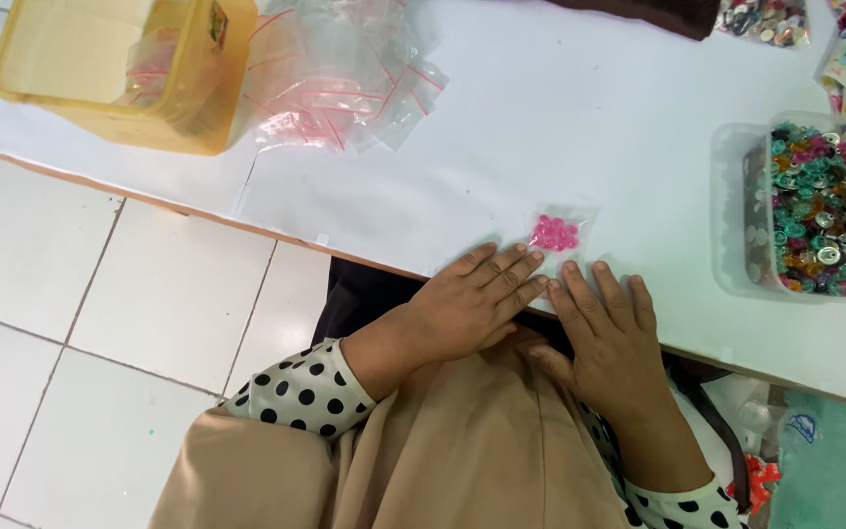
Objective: Sorting small pink flower-shaped buttons from a mixed container and placing them into small plastic bags
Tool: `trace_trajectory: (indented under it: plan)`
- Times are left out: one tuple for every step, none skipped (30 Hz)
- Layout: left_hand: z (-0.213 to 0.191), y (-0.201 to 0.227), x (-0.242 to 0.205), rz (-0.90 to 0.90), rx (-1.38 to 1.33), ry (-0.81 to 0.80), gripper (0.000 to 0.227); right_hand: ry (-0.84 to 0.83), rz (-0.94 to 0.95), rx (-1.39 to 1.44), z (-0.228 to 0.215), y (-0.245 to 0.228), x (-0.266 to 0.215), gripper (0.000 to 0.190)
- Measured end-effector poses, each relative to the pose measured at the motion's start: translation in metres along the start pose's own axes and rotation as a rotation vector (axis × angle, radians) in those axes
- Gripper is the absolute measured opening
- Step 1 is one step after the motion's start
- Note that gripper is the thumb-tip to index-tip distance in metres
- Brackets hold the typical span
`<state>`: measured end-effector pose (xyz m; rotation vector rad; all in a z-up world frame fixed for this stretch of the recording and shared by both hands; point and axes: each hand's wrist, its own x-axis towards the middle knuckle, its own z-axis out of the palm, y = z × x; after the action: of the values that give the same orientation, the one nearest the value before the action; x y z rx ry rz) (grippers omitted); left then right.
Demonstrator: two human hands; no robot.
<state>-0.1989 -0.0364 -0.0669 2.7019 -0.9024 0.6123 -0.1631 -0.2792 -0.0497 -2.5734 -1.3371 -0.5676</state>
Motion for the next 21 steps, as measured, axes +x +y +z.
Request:
trace_trajectory:
  plan:
    - [-0.003, 0.003, -0.002, -0.013, -0.005, -0.003, 0.082, -0.01, -0.006, 0.007, 0.0, -0.001, -0.001, 0.075]
    - [-0.005, 0.003, -0.001, -0.028, 0.002, -0.001, 0.083, 0.002, -0.001, -0.002, 0.001, -0.002, -0.001, 0.076]
    - [-0.007, 0.003, 0.0, -0.044, 0.01, 0.0, 0.084, 0.015, 0.005, -0.012, 0.002, -0.002, -0.001, 0.076]
    - [-0.009, 0.002, -0.002, -0.042, 0.005, -0.003, 0.084, 0.011, 0.01, -0.011, 0.001, -0.003, -0.002, 0.076]
    - [-0.01, 0.002, -0.003, -0.059, 0.008, -0.01, 0.084, 0.015, 0.018, -0.005, 0.001, -0.004, -0.003, 0.077]
    - [-0.012, 0.001, -0.004, -0.079, 0.014, -0.016, 0.084, 0.021, 0.021, 0.002, 0.001, -0.003, -0.003, 0.077]
    - [-0.012, 0.001, -0.006, -0.079, 0.013, -0.016, 0.084, 0.02, 0.022, 0.002, 0.0, -0.005, -0.004, 0.077]
    - [-0.012, 0.001, -0.007, -0.078, 0.016, -0.013, 0.083, 0.029, 0.036, 0.03, 0.0, -0.006, -0.004, 0.077]
    - [-0.011, 0.0, -0.008, -0.077, 0.018, -0.01, 0.083, 0.037, 0.051, 0.058, 0.0, -0.006, -0.004, 0.076]
    - [-0.012, 0.0, -0.007, -0.08, 0.016, -0.012, 0.083, 0.034, 0.05, 0.061, -0.002, -0.006, 0.0, 0.076]
    - [-0.012, 0.001, -0.006, -0.078, 0.029, 0.007, 0.083, 0.04, 0.055, 0.086, -0.003, -0.006, 0.004, 0.078]
    - [-0.012, 0.001, -0.004, -0.069, 0.038, 0.024, 0.083, 0.047, 0.066, 0.108, -0.005, -0.007, 0.006, 0.08]
    - [-0.013, 0.004, -0.005, -0.064, 0.033, 0.02, 0.083, 0.045, 0.074, 0.108, -0.006, -0.011, 0.008, 0.08]
    - [-0.014, 0.003, -0.004, -0.061, 0.04, 0.028, 0.08, 0.046, 0.047, 0.074, -0.005, -0.012, 0.013, 0.081]
    - [-0.015, 0.002, -0.002, -0.057, 0.047, 0.037, 0.077, 0.047, 0.02, 0.04, -0.005, -0.014, 0.019, 0.083]
    - [-0.014, 0.002, -0.002, -0.06, 0.044, 0.034, 0.077, 0.043, 0.02, 0.043, -0.003, -0.016, 0.02, 0.083]
    - [-0.011, 0.001, -0.002, -0.053, 0.071, 0.059, 0.073, 0.043, 0.003, 0.026, 0.0, -0.018, 0.022, 0.085]
    - [-0.009, 0.001, -0.002, -0.045, 0.098, 0.083, 0.07, 0.043, -0.013, 0.009, 0.003, -0.02, 0.023, 0.087]
    - [-0.007, 0.001, -0.004, -0.047, 0.094, 0.081, 0.07, 0.039, -0.012, 0.011, 0.003, -0.019, 0.02, 0.087]
    - [-0.006, 0.001, -0.004, -0.039, 0.094, 0.098, 0.067, 0.034, -0.012, -0.005, 0.003, -0.018, 0.019, 0.087]
    - [-0.004, 0.0, -0.004, -0.03, 0.093, 0.115, 0.065, 0.029, -0.013, -0.022, 0.003, -0.016, 0.017, 0.087]
